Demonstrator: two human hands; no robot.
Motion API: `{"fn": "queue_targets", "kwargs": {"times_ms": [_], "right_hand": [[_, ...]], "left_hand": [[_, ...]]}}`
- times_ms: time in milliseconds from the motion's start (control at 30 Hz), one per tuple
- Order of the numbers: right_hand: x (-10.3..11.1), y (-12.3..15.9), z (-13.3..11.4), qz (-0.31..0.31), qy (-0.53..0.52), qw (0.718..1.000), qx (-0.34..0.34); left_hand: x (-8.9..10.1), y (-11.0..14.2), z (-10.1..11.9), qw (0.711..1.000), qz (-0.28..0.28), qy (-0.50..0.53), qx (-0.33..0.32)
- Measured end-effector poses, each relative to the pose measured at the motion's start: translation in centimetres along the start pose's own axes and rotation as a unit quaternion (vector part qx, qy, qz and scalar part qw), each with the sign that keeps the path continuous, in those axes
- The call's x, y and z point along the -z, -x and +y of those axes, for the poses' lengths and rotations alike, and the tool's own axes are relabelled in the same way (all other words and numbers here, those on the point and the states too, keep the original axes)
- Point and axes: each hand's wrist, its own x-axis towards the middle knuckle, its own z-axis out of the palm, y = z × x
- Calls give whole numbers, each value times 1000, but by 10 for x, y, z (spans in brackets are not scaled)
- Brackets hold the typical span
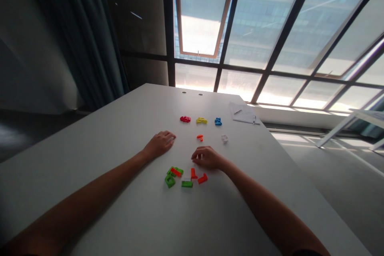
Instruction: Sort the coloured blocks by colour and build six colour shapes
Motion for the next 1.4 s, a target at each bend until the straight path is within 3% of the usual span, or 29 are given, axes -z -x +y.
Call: {"fn": "queue_targets", "kwargs": {"times_ms": [100,200,267,333,433,533,733,967,1133,1400], "right_hand": [[6,-1,-11,-106,-57,992,23],[7,-2,-13,-110,-66,992,-3],[3,-3,-9,-63,-59,995,-42],[-2,-4,0,27,-37,996,-82],[-8,-5,16,193,12,972,-133],[-9,-4,27,271,54,952,-128],[-11,2,21,189,174,966,-18],[-12,-1,22,153,236,957,-77],[-11,-1,21,177,252,944,-118],[-13,-1,23,144,233,957,-98]], "left_hand": [[-1,0,-1,1000,2,-1,-1],[-2,0,-1,1000,2,-1,0],[-1,0,0,1000,2,-1,-1],[-1,0,0,1000,1,0,-1],[0,0,1,1000,-1,2,2],[0,0,2,1000,-5,4,5],[0,0,1,1000,-10,2,5],[0,0,0,1000,-6,1,0],[2,1,1,1000,-7,-5,3],[3,0,1,1000,-8,-2,-1]]}}
